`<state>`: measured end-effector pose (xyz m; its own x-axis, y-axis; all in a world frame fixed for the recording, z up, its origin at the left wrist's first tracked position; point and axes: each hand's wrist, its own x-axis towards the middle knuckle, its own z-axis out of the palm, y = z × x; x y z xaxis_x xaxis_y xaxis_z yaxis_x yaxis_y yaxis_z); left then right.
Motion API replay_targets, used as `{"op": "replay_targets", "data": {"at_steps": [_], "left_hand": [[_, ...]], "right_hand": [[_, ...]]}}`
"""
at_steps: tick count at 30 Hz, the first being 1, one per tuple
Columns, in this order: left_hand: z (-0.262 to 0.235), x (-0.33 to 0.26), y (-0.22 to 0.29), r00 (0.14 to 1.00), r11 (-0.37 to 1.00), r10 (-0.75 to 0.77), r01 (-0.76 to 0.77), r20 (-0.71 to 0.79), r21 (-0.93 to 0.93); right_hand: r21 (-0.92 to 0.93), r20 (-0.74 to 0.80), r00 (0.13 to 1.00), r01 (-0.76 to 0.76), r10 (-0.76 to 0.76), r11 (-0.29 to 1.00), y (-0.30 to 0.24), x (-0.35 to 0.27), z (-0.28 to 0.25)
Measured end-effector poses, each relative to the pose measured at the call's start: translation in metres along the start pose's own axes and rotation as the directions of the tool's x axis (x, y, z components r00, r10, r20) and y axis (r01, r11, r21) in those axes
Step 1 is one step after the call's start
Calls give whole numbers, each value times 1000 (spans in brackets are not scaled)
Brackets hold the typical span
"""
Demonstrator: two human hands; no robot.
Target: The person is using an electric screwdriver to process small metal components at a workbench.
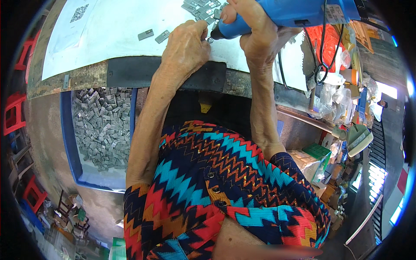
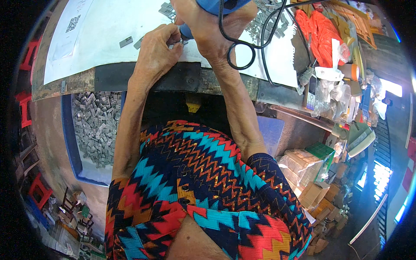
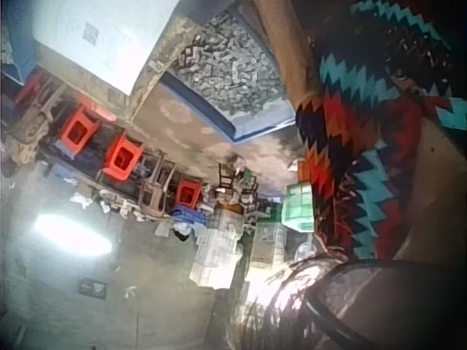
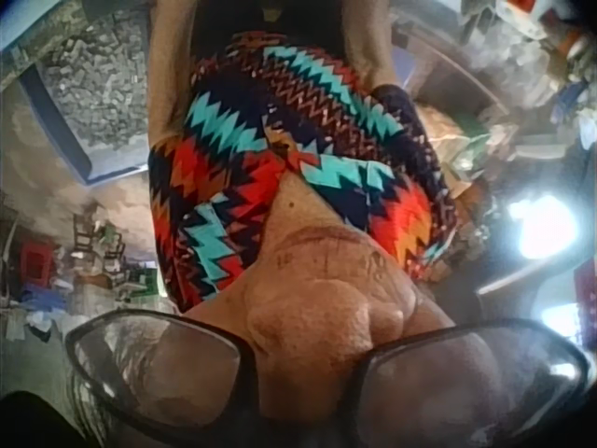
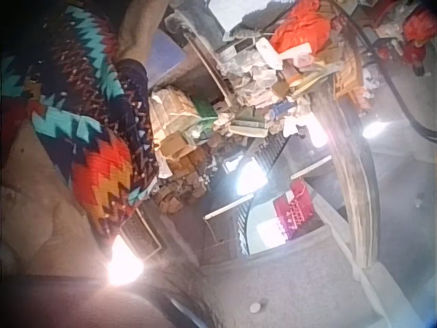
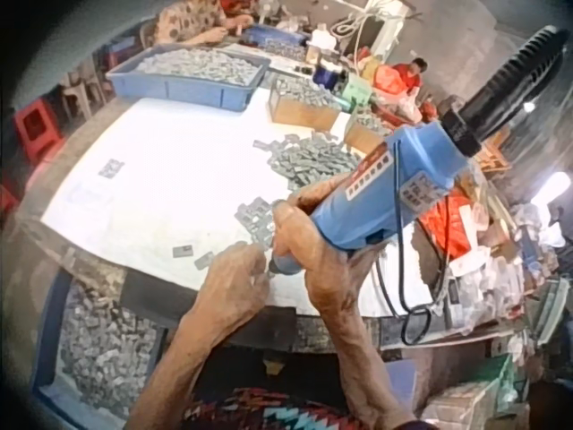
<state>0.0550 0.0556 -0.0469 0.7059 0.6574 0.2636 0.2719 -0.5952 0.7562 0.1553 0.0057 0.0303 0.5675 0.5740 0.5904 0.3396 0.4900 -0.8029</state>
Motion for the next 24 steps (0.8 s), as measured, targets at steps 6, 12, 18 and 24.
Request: {"op": "replay_targets", "data": {"at_steps": [6,12,18,24], "left_hand": [[-1,-1,0,1000,1000,-8,8,7,20],[-4,-1,-4,999,1000,29,-29,24,0],[-1,-4,-3,998,998,66,-67,-23,-20],[0,-3,1,999,999,49,-49,-17,-22]], "right_hand": [[-16,-23,999,45,-46,999,12,-1,4],[-64,69,982,-170,174,983,-2,-1,5],[11,182,982,52,-53,999,15,3,-15],[311,287,949,36,-130,950,4,-3,-18]]}}
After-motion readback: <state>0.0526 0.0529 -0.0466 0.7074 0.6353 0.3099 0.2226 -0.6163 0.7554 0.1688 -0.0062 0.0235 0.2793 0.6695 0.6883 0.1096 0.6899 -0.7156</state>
